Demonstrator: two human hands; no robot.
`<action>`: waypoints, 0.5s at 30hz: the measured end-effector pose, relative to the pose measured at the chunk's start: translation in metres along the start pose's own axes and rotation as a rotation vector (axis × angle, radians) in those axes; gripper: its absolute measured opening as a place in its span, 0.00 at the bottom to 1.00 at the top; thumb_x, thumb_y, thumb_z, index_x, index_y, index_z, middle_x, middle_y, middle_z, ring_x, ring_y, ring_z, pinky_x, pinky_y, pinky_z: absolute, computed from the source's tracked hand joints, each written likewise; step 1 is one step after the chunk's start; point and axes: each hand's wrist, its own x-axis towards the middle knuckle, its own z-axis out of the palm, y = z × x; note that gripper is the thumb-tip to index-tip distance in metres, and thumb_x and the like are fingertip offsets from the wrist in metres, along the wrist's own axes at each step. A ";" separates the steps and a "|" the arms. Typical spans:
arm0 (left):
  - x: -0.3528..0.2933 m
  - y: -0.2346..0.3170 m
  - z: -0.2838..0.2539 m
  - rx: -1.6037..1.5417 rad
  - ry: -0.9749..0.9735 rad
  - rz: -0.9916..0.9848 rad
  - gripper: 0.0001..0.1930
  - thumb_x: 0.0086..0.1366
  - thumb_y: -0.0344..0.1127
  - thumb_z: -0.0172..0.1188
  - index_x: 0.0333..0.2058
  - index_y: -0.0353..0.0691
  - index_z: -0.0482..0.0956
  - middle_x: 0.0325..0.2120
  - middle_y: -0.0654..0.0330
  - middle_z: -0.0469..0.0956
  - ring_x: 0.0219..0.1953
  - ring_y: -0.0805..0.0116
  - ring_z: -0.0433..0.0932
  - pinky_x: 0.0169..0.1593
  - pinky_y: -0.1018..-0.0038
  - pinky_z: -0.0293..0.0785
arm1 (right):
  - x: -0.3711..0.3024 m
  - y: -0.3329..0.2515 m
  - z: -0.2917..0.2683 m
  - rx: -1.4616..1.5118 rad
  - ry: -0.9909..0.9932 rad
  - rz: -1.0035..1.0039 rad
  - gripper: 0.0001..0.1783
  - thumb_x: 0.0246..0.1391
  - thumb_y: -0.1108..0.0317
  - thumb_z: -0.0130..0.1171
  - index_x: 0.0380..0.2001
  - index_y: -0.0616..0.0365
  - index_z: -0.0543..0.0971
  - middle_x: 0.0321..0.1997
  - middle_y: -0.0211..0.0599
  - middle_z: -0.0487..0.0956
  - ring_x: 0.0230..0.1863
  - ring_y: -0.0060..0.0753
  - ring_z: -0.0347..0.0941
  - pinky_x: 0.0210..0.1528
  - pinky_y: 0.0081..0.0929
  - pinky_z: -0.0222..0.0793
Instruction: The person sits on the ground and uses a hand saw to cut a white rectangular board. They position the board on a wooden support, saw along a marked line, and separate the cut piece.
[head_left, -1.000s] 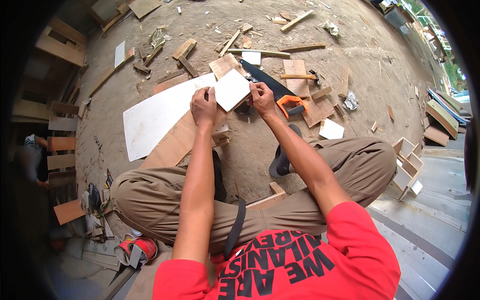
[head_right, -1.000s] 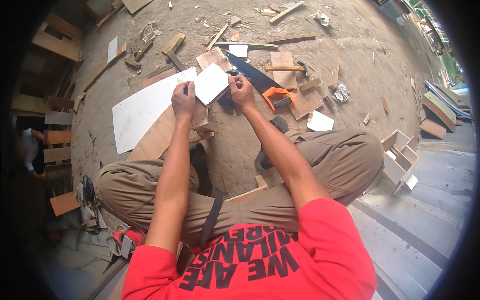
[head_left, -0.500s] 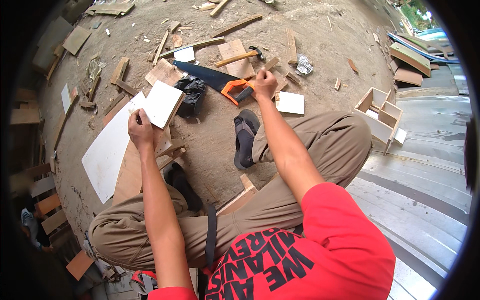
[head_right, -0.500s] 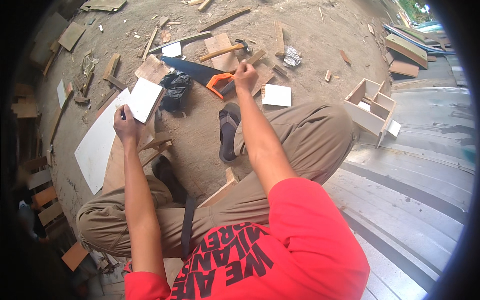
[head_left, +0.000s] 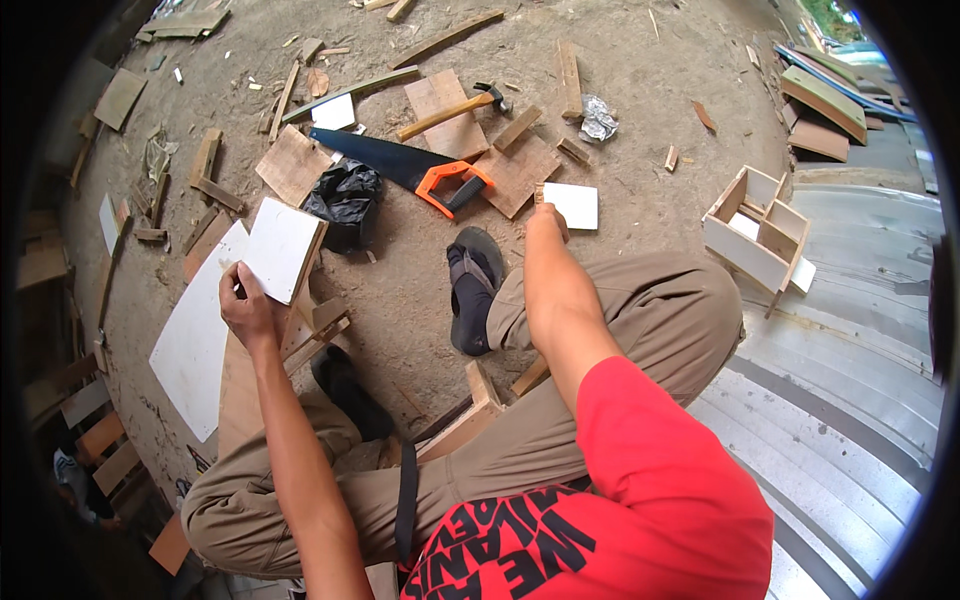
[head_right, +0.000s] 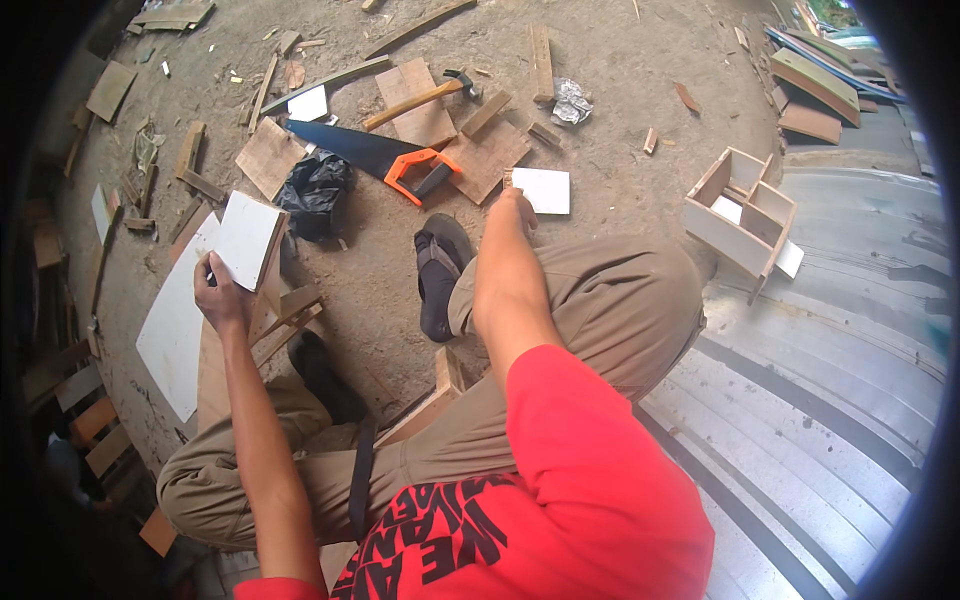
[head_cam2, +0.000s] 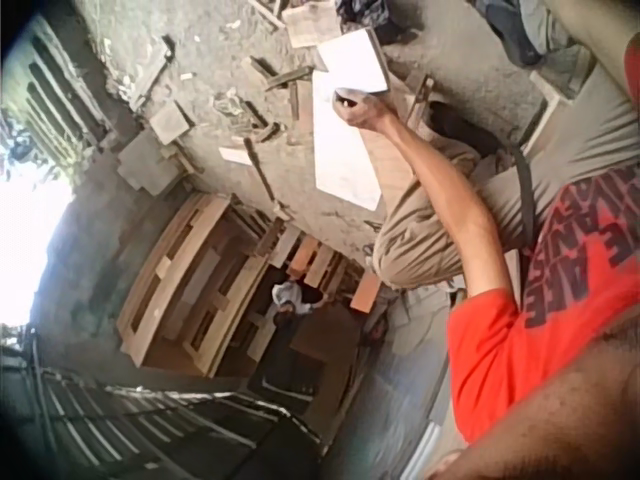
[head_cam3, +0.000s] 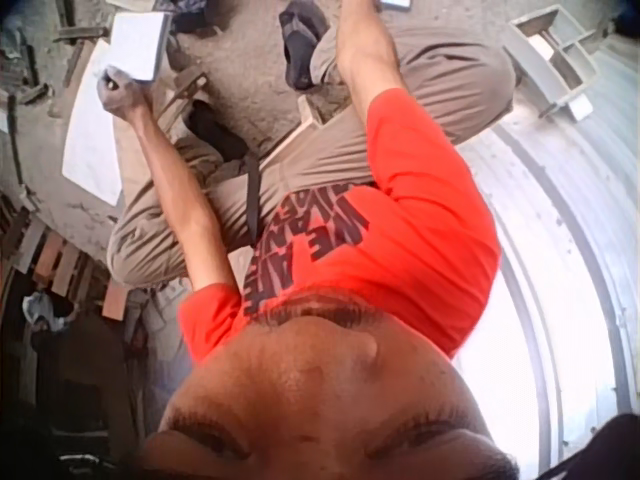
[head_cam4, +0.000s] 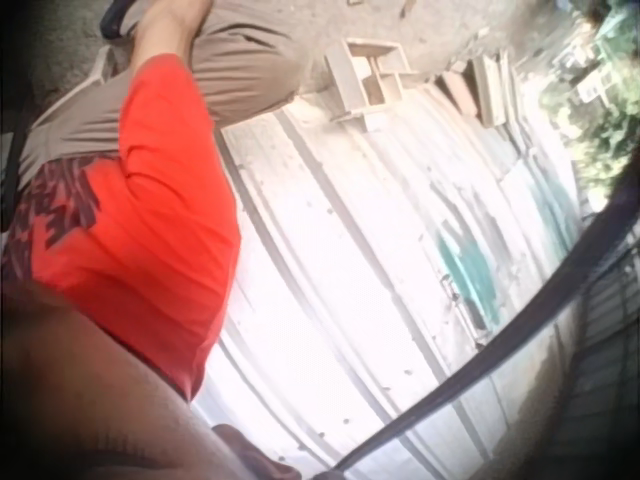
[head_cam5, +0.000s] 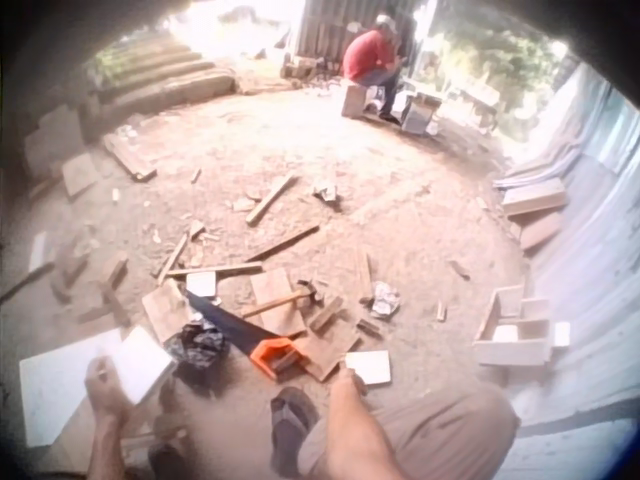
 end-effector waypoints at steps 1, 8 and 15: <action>-0.002 0.001 0.003 -0.012 -0.007 0.016 0.17 0.70 0.42 0.56 0.43 0.33 0.82 0.39 0.50 0.83 0.42 0.58 0.82 0.48 0.67 0.76 | 0.003 0.001 -0.001 -0.011 -0.026 -0.006 0.51 0.55 0.48 0.61 0.62 0.81 0.50 0.60 0.66 0.68 0.56 0.59 0.74 0.53 0.44 0.77; 0.001 -0.005 0.003 -0.037 0.048 0.096 0.15 0.68 0.40 0.56 0.40 0.33 0.82 0.36 0.49 0.83 0.40 0.56 0.82 0.46 0.65 0.76 | -0.037 -0.009 -0.002 0.457 0.108 -0.221 0.34 0.59 0.56 0.62 0.56 0.71 0.61 0.52 0.60 0.74 0.51 0.57 0.77 0.49 0.47 0.78; 0.005 0.002 -0.007 -0.014 0.099 0.130 0.15 0.67 0.41 0.54 0.37 0.34 0.83 0.38 0.47 0.82 0.42 0.49 0.80 0.50 0.61 0.74 | -0.206 -0.049 -0.039 0.578 -0.423 -0.644 0.45 0.62 0.54 0.60 0.67 0.71 0.49 0.70 0.65 0.53 0.67 0.57 0.63 0.65 0.46 0.68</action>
